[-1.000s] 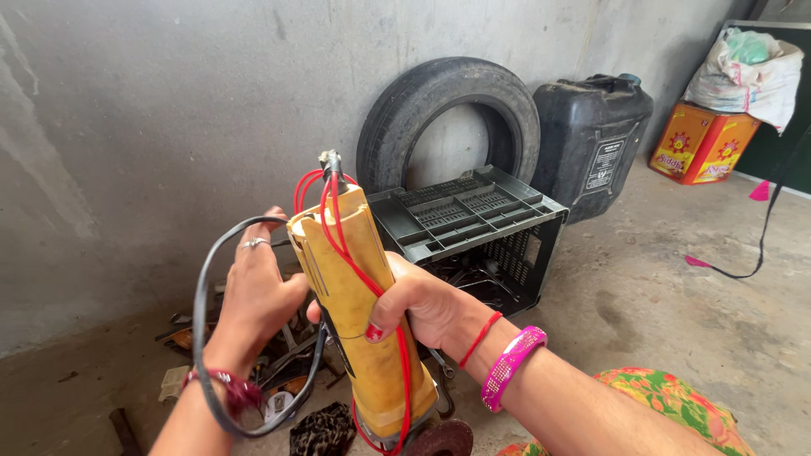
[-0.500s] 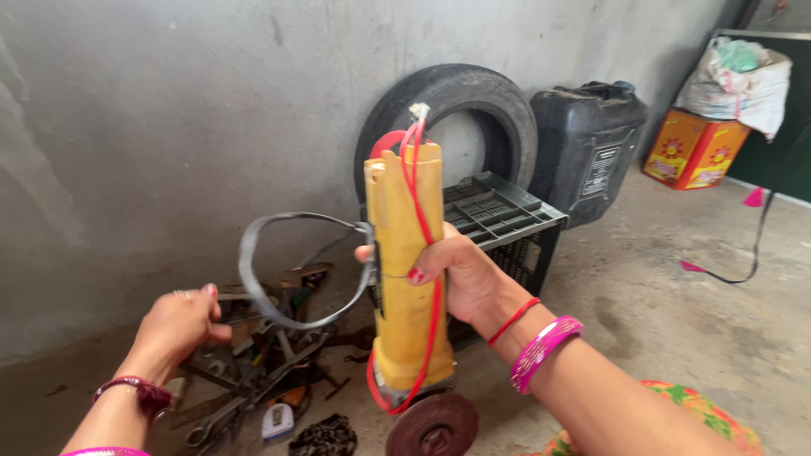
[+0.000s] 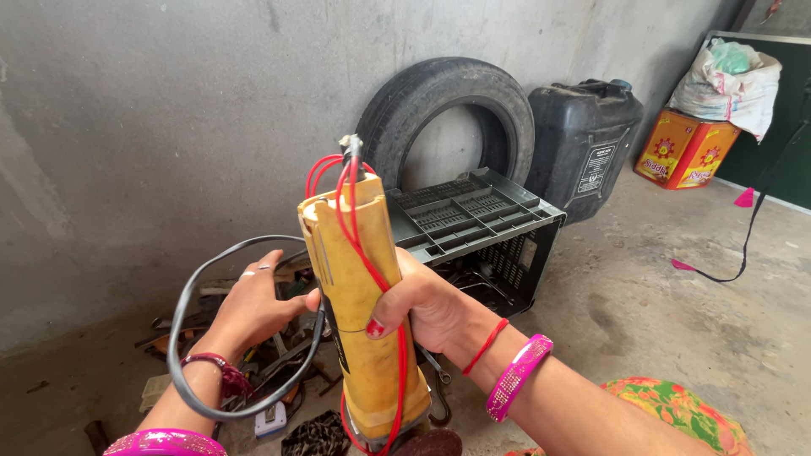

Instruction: The person holds a mechanical part in a cloth and uses a wrench to adjust a bolt. They move an angle grinder and use a measuring tape on various tools and components on the floor.

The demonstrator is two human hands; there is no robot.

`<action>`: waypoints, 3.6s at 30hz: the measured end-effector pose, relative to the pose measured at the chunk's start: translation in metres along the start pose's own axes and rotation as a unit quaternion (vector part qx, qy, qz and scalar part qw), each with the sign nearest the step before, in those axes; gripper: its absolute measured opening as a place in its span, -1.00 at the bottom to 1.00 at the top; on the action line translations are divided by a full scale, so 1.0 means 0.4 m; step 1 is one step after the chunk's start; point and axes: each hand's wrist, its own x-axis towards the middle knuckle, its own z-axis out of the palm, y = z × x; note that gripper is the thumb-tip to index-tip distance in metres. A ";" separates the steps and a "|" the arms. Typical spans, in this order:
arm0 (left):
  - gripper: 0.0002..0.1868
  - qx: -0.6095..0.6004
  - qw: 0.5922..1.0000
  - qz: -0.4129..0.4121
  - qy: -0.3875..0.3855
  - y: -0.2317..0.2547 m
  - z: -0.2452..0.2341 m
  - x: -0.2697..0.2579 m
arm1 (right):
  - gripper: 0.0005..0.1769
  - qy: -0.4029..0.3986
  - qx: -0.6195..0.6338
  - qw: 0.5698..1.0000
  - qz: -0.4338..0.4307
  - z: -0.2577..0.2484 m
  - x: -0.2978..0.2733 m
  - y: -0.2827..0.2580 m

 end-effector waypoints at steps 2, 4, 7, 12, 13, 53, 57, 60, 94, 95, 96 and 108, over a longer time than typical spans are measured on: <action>-0.04 0.000 0.999 -0.035 -0.006 -0.050 0.021 0.022 | 0.01 -0.003 0.026 1.000 0.002 0.001 -0.003 -0.013; -0.35 -0.094 0.991 -0.084 -0.051 -0.120 0.039 0.044 | 0.02 0.015 0.036 0.999 0.004 -0.002 0.000 -0.027; -0.54 -0.289 0.933 -0.182 -0.111 -0.174 0.038 0.044 | -0.01 0.038 0.026 0.999 0.010 -0.019 0.001 -0.050; -0.47 -0.431 0.880 -0.190 0.062 -0.075 -0.077 0.008 | -0.11 0.090 -0.037 0.995 0.022 -0.043 0.011 -0.033; -0.50 -0.467 0.857 -0.204 0.078 -0.039 -0.101 0.007 | -0.16 0.098 -0.052 0.994 0.023 -0.046 0.015 -0.019; -0.73 -0.165 0.900 0.016 -0.404 0.039 0.037 -0.082 | -0.25 0.130 0.092 0.981 -0.110 -0.098 0.032 -0.049; -0.66 -0.035 0.943 -0.100 -0.316 -0.031 0.047 -0.094 | -0.34 0.150 0.123 0.976 -0.099 -0.137 0.011 -0.105; -0.59 0.094 0.979 -0.096 -0.154 -0.048 0.019 -0.082 | -0.44 0.235 0.056 0.967 -0.081 -0.139 0.005 -0.114; -0.38 0.129 0.960 0.245 0.027 0.301 -0.254 -0.237 | 0.07 0.037 -0.639 0.764 0.081 -0.018 -0.033 0.113; -0.41 0.099 0.960 0.261 0.015 0.292 -0.254 -0.231 | 0.05 0.016 -0.638 0.768 0.054 -0.013 -0.038 0.112; -0.43 0.070 0.959 0.276 0.003 0.282 -0.253 -0.221 | 0.03 0.006 -0.636 0.770 0.047 -0.010 -0.040 0.110; -0.57 -0.362 0.911 0.145 -0.137 0.140 -0.221 -0.120 | 0.08 -0.090 -0.413 0.906 -0.011 -0.015 -0.053 0.075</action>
